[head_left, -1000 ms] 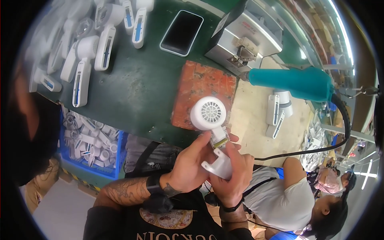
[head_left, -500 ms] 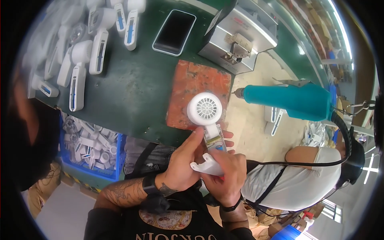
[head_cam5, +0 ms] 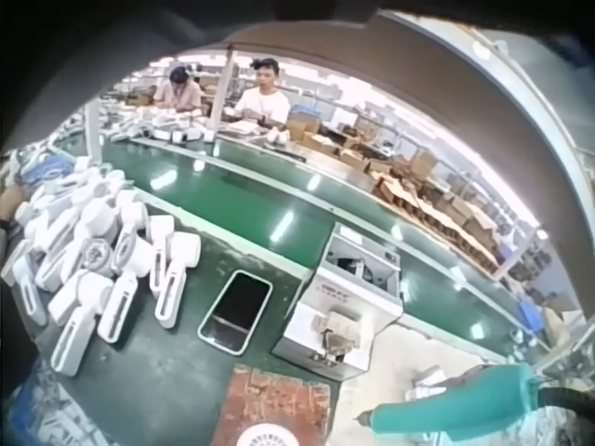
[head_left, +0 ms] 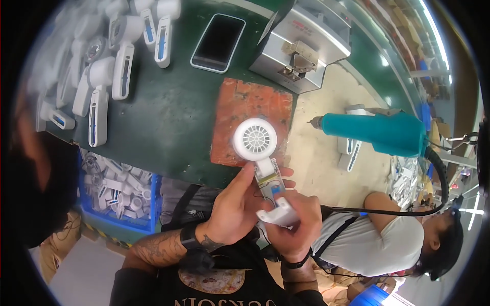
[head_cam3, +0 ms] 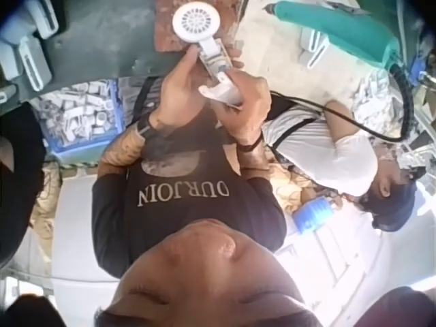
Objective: The person assembles handheld fans by fitting a handle onto a fan body and driving a screw into the joint with a power screwdriver. They set each completed fan aside and repeat the process with the next set of components.
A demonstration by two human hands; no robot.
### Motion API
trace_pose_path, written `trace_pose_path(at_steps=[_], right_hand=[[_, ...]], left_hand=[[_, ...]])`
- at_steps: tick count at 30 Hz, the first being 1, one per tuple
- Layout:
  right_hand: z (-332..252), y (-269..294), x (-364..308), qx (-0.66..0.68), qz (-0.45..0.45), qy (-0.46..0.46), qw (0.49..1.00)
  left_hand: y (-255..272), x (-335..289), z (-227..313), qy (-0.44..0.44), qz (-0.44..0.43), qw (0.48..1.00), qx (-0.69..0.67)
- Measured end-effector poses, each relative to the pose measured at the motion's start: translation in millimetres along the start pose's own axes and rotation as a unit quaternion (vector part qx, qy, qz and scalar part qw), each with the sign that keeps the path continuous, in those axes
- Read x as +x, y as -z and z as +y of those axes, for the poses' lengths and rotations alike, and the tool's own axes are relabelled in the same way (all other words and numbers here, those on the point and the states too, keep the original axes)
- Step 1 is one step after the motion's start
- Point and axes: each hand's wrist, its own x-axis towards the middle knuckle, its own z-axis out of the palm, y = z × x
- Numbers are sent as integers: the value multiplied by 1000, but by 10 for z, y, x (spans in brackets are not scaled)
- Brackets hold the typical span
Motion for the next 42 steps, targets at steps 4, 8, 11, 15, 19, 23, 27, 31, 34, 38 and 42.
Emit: trace_pose_path(at_steps=[4,8,11,15,19,23,27,31,34,38,42], right_hand=[[33,-62,22,-37,-23,96,994],[84,-22,-65,22,31,-15,999],[72,-13,-59,85,33,-54,994],[134,28,-86,86,-2,-48,995],[139,52,-98,100,-28,-54,993],[84,57,-115,284,18,-162,945],[112,78,-59,373,47,-161,912],[97,130,47,93,-33,-65,993],[-28,34,98,36,-19,-83,996],[-54,-22,105,-21,9,-53,998],[-43,-77,151,-36,12,-12,999]], left_hand=[[-31,-12,20,6,0,1000,-10],[-14,0,13,-8,1,1000,6],[19,-6,42,4,-25,998,-61],[-23,-53,61,-14,-14,999,41],[11,-48,44,-36,-23,995,87],[4,-26,46,-21,-14,998,61],[22,-21,44,-16,-15,998,53],[11,-17,-8,-38,1,997,62],[5,-6,-12,-37,12,998,47],[-5,0,-23,-29,4,998,48],[-47,-17,15,-20,-3,999,47]])
